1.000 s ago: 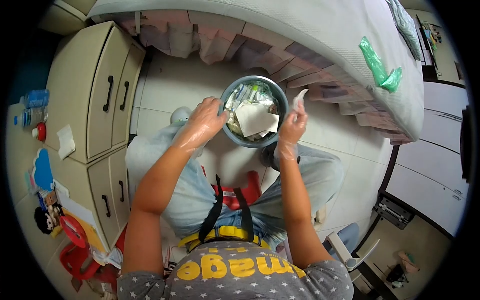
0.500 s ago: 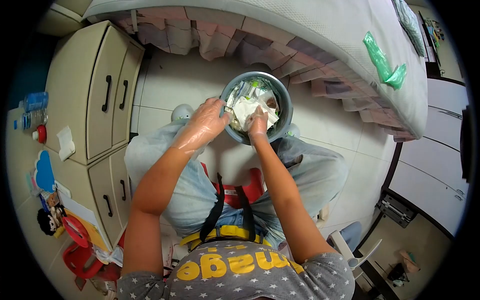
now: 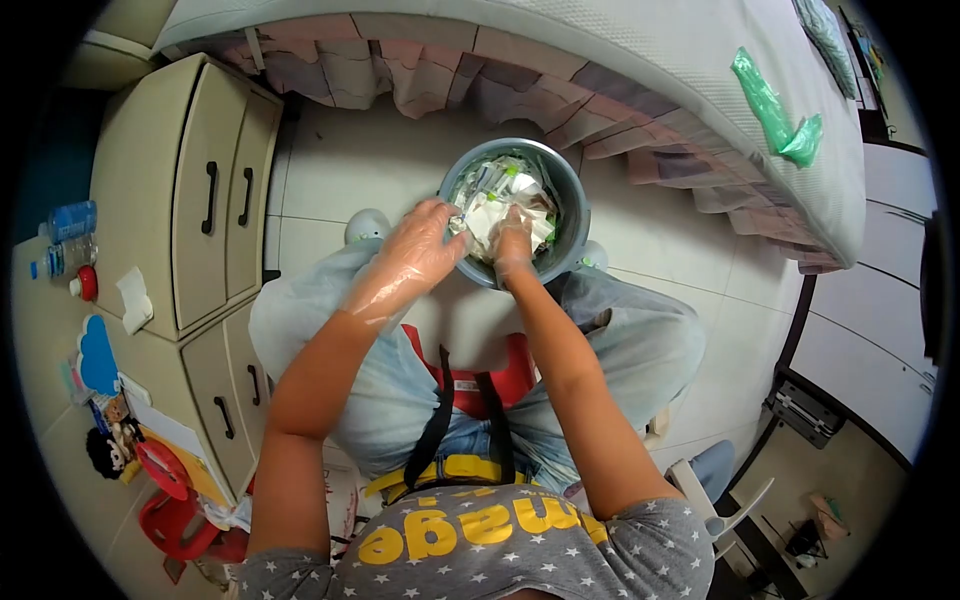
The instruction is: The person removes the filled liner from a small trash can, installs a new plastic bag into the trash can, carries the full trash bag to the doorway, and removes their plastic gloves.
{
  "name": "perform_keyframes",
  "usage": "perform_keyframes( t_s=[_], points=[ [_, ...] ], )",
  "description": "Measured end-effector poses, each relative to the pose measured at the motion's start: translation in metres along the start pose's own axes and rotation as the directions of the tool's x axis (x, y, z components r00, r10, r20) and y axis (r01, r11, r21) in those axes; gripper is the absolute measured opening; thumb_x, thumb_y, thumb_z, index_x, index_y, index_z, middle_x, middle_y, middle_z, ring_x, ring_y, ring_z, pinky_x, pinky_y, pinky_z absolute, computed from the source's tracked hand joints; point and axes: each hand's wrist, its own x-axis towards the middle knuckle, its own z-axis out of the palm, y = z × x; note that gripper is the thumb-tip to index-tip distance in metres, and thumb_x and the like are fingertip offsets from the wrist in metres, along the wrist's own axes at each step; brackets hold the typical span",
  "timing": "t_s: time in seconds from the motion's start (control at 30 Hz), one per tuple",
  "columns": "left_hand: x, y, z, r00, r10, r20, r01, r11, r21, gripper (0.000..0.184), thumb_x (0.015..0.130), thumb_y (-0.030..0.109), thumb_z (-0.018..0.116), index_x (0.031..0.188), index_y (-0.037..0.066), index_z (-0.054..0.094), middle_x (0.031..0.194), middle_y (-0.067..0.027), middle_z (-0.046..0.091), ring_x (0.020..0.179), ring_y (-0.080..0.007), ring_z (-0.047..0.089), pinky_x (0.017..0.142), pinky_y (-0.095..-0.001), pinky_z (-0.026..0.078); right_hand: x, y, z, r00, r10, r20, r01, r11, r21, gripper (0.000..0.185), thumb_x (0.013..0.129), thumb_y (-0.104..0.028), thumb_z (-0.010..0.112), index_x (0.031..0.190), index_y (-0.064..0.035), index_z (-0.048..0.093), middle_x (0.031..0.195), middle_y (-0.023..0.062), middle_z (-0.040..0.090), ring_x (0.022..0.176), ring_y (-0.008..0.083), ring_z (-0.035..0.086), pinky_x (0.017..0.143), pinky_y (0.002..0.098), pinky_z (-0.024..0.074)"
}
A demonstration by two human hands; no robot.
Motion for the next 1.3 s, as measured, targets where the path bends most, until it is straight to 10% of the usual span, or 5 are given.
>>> perform_keyframes(
  t_s=[0.37, 0.5, 0.57, 0.73, 1.3],
  points=[
    [0.007, -0.015, 0.012, 1.000, -0.003, -0.021, 0.004, 1.000, 0.029, 0.040, 0.078, 0.025, 0.051, 0.106, -0.004, 0.049, 0.111, -0.0205, 0.047, 0.103, -0.0352, 0.045, 0.089, -0.0386, 0.035, 0.009, 0.014, 0.030, 0.998, 0.042, -0.056, -0.039, 0.998, 0.048, 0.022, 0.076, -0.010, 0.045, 0.096, -0.0059, 0.054, 0.109, 0.0154, 0.052, 0.109, 0.0261, 0.042, 0.095, 0.0404, 0.0265],
    [0.012, -0.018, 0.013, 0.996, -0.084, 0.028, 0.082, 0.994, 0.078, 0.042, 0.079, 0.026, 0.049, 0.108, -0.004, 0.048, 0.114, -0.0205, 0.046, 0.105, -0.0347, 0.044, 0.090, -0.0380, 0.035, 0.020, 0.035, 0.053, 0.748, -0.197, -0.633, 0.194, 0.978, -0.074, 0.047, 0.082, -0.015, 0.045, 0.126, -0.0043, 0.032, 0.104, 0.0138, 0.053, 0.093, 0.0250, 0.051, 0.085, 0.0344, 0.0369],
    [0.015, -0.026, 0.019, 0.990, -0.123, 0.064, 0.116, 0.988, 0.103, 0.043, 0.078, 0.026, 0.049, 0.108, -0.004, 0.048, 0.115, -0.0203, 0.046, 0.106, -0.0343, 0.043, 0.091, -0.0377, 0.034, 0.000, 0.001, -0.016, 0.919, 0.379, 0.112, -0.246, 0.326, 0.913, 0.045, 0.077, -0.011, 0.050, 0.120, -0.0033, 0.038, 0.095, 0.0154, 0.056, 0.087, 0.0291, 0.054, 0.075, 0.0365, 0.0416],
    [0.020, -0.065, 0.039, 0.959, -0.264, 0.101, 0.237, 0.946, 0.222, 0.045, 0.077, 0.027, 0.049, 0.111, -0.002, 0.048, 0.115, -0.0207, 0.046, 0.108, -0.0324, 0.043, 0.094, -0.0367, 0.033, -0.041, 0.006, -0.090, 0.928, 0.089, -0.363, 0.069, 0.914, 0.399, 0.016, 0.075, -0.003, 0.053, 0.089, 0.0026, 0.052, 0.086, 0.0213, 0.055, 0.081, 0.0343, 0.054, 0.074, 0.0394, 0.0422],
    [0.001, -0.010, 0.075, 0.992, -0.110, 0.060, 0.106, 0.992, 0.071, 0.036, 0.075, 0.022, 0.050, 0.101, -0.002, 0.054, 0.108, -0.0204, 0.050, 0.103, -0.0332, 0.046, 0.090, -0.0378, 0.035, -0.054, 0.045, -0.117, 0.926, 0.369, 0.079, -0.064, -0.051, 0.997, 0.015, 0.087, -0.022, 0.048, 0.095, -0.0086, 0.048, 0.081, -0.0001, 0.053, 0.072, 0.0088, 0.048, 0.067, 0.0237, 0.0419]
  ],
)
